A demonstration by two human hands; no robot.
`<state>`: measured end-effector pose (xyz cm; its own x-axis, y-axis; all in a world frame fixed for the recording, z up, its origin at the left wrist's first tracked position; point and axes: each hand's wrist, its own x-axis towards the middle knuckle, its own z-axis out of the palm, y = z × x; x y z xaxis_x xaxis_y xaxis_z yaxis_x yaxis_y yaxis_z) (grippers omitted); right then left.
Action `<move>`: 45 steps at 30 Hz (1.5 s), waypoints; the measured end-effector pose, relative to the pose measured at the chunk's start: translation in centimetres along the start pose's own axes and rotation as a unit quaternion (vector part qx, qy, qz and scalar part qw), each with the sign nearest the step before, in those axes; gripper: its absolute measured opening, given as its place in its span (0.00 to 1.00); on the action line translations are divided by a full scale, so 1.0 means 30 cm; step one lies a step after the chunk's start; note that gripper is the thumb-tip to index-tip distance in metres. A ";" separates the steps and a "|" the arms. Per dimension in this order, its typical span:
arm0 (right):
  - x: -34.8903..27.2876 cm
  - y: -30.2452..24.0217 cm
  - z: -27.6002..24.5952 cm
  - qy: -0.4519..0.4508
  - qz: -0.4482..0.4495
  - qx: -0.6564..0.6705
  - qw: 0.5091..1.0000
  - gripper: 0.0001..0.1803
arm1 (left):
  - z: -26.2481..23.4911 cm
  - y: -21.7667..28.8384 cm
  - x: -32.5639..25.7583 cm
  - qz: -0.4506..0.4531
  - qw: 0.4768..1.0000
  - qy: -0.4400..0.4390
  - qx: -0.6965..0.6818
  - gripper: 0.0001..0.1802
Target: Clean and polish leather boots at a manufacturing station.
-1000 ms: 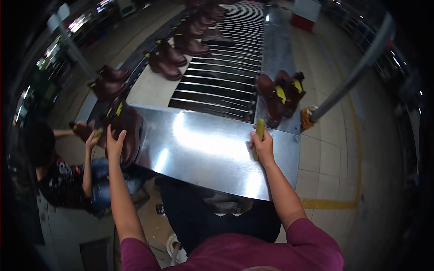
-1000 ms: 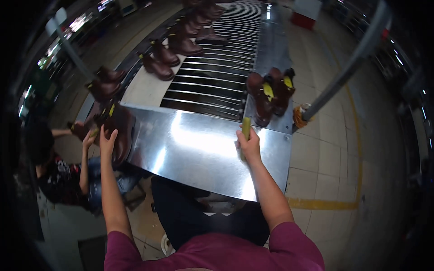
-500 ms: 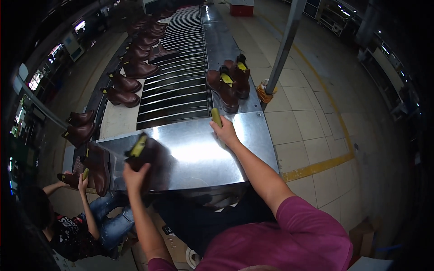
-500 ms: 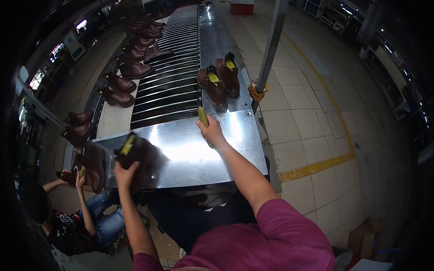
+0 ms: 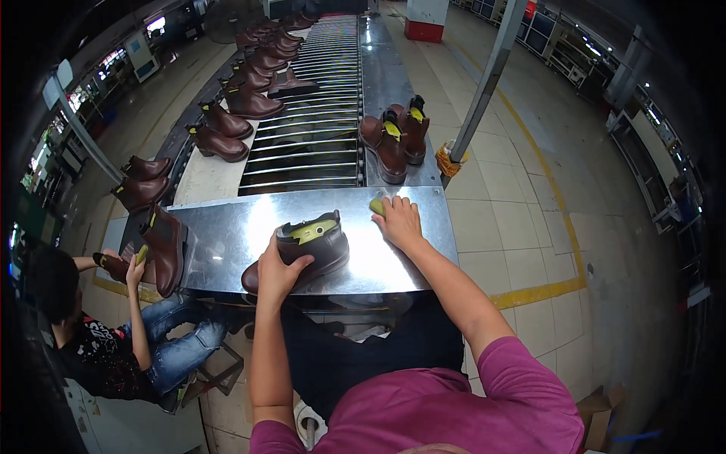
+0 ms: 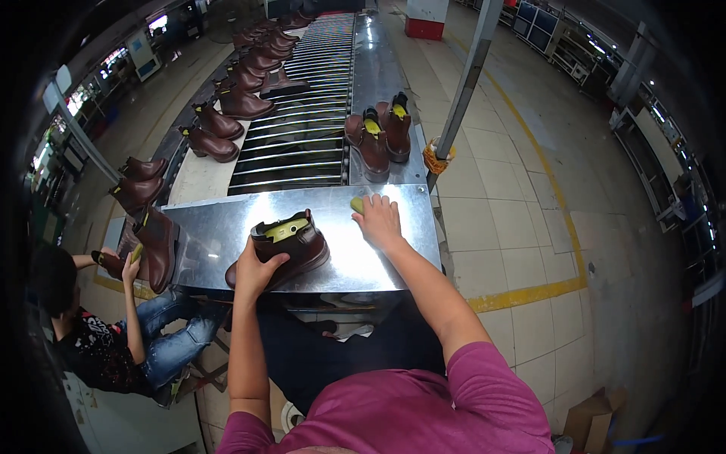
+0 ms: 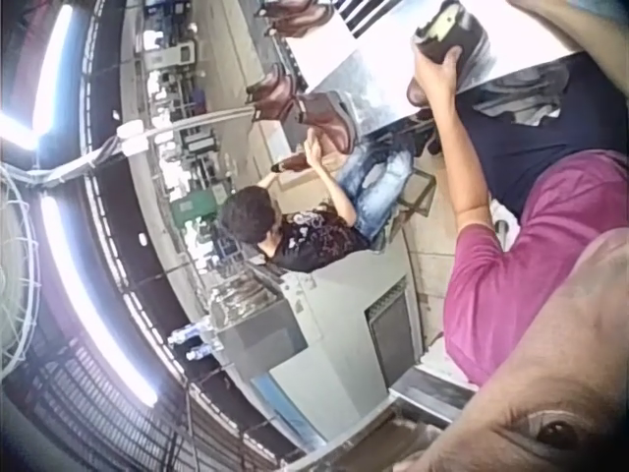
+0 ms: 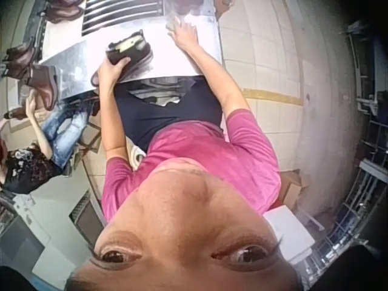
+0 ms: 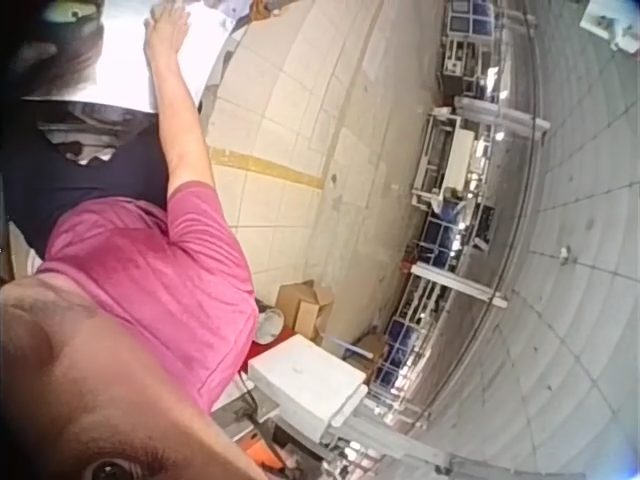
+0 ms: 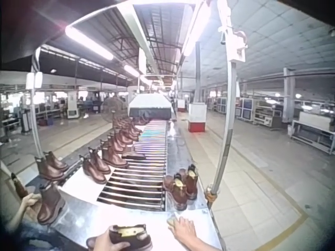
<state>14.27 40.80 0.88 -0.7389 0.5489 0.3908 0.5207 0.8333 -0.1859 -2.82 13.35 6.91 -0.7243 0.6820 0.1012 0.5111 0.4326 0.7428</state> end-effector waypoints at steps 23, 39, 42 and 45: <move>-0.075 -0.709 -0.292 0.000 -0.163 0.559 0.813 0.37 | 0.049 -0.267 0.218 0.115 0.642 0.060 -0.755 0.30; -0.118 -0.458 -0.263 0.031 -0.011 0.604 0.796 0.38 | 0.051 0.082 0.368 -0.029 0.903 0.072 -0.423 0.55; -0.101 -0.488 -0.281 0.044 -0.026 0.622 0.781 0.37 | 0.041 0.019 0.400 -0.009 0.879 0.051 -0.474 0.53; -0.101 -0.530 -0.312 0.041 -0.044 0.619 0.783 0.38 | 0.022 -0.059 0.412 -0.005 0.858 0.015 -0.513 0.51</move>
<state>12.23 25.29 11.09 -0.6928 0.5216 0.4980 -0.3811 0.3215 -0.8668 -12.38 21.41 6.42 -0.7462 0.6585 0.0981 -0.1593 -0.3197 0.9340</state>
